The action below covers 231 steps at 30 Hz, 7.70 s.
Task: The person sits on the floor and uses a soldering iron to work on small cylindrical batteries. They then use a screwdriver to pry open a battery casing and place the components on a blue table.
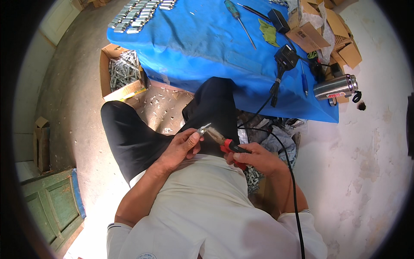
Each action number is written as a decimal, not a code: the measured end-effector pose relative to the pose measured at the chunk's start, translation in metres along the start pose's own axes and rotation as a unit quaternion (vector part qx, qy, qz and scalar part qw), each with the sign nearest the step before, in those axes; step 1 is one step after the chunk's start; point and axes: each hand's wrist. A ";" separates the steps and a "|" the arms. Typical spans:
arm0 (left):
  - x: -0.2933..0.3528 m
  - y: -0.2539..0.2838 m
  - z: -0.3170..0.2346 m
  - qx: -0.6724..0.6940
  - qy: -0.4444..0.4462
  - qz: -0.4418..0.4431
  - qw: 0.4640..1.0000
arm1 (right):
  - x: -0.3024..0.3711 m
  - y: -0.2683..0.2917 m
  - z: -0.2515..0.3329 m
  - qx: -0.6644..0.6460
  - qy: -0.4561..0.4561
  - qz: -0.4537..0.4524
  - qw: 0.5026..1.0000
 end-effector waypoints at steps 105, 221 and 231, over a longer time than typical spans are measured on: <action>-0.003 0.016 0.011 -0.113 0.015 -0.106 0.988 | -0.011 -0.035 -0.023 0.483 0.315 -0.236 0.782; 0.001 0.002 0.003 -0.063 0.015 -0.104 0.992 | 0.007 -0.011 -0.004 0.002 0.024 0.084 0.996; 0.000 0.005 0.007 -0.017 0.020 -0.099 0.995 | 0.008 -0.014 -0.001 0.089 0.020 0.044 0.995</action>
Point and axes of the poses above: each hand's wrist, its own x-axis away from the middle knuckle, its own y-axis out of the back of the hand, z = x × y, and after that the axes turned 9 degrees about -y, right-handed
